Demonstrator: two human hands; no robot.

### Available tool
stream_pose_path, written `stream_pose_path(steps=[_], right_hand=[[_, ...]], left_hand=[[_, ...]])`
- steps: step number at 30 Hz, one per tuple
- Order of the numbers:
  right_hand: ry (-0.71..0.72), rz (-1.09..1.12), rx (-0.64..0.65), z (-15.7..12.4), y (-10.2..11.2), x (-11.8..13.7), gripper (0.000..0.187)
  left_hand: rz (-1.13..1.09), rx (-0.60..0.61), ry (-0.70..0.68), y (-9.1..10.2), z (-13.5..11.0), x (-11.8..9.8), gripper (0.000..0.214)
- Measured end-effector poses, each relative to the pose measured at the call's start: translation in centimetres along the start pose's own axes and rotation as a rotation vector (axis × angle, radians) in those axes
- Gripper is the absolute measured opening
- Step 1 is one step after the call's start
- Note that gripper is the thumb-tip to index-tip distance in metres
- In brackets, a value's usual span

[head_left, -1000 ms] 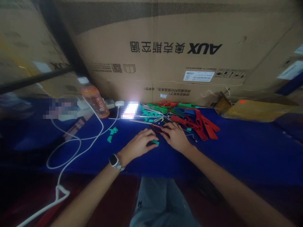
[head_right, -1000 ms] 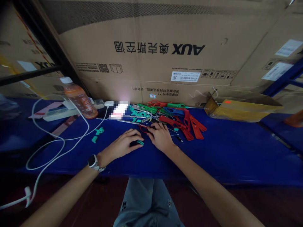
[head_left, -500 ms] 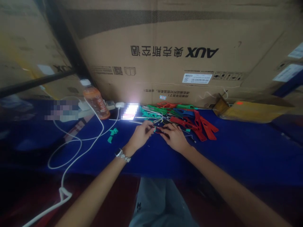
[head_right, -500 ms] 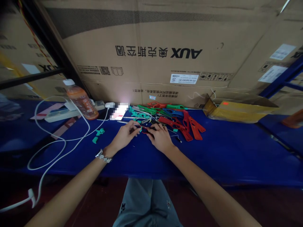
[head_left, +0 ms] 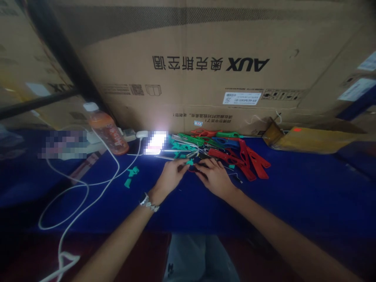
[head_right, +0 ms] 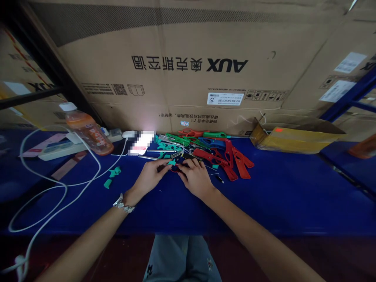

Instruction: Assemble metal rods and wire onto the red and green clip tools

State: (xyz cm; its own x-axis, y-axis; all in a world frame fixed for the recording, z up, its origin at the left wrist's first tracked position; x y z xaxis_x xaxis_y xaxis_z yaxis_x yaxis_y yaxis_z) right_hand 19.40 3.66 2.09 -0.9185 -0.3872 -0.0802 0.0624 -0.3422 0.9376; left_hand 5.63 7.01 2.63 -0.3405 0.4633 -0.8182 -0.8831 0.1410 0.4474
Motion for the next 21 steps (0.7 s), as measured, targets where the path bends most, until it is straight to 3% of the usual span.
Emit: stream_pose_path(steps=[5, 12, 21], right_hand=[[0.010, -0.001, 0.006, 0.1, -0.1, -0.1, 0.030], [-0.013, 0.003, 0.003, 0.0, -0.2, -0.1, 0.030], [-0.014, -0.007, 0.000, 0.0, -0.1, -0.1, 0.030]], left_hand=[[0.080, -0.012, -0.110, -0.1, -0.4, -1.2, 0.023], [-0.104, -0.098, 0.022, 0.7, -0.3, 0.1, 0.015], [-0.562, 0.035, 0.156, -1.0, 0.2, 1.4, 0.034]])
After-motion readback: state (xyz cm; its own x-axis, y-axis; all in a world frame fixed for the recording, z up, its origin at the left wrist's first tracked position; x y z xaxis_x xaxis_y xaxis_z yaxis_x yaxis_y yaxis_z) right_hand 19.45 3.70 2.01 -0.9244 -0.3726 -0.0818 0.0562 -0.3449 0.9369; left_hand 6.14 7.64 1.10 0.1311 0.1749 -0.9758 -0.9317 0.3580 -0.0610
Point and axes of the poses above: each hand's wrist, its own z-axis towards the middle knuckle, its own y-axis out of the back of the hand, x = y × z, the point moved 9 cm from there along z, towards the middle knuckle, and after that the axes turned 13 degrees about -z, right-handed, at the moved point
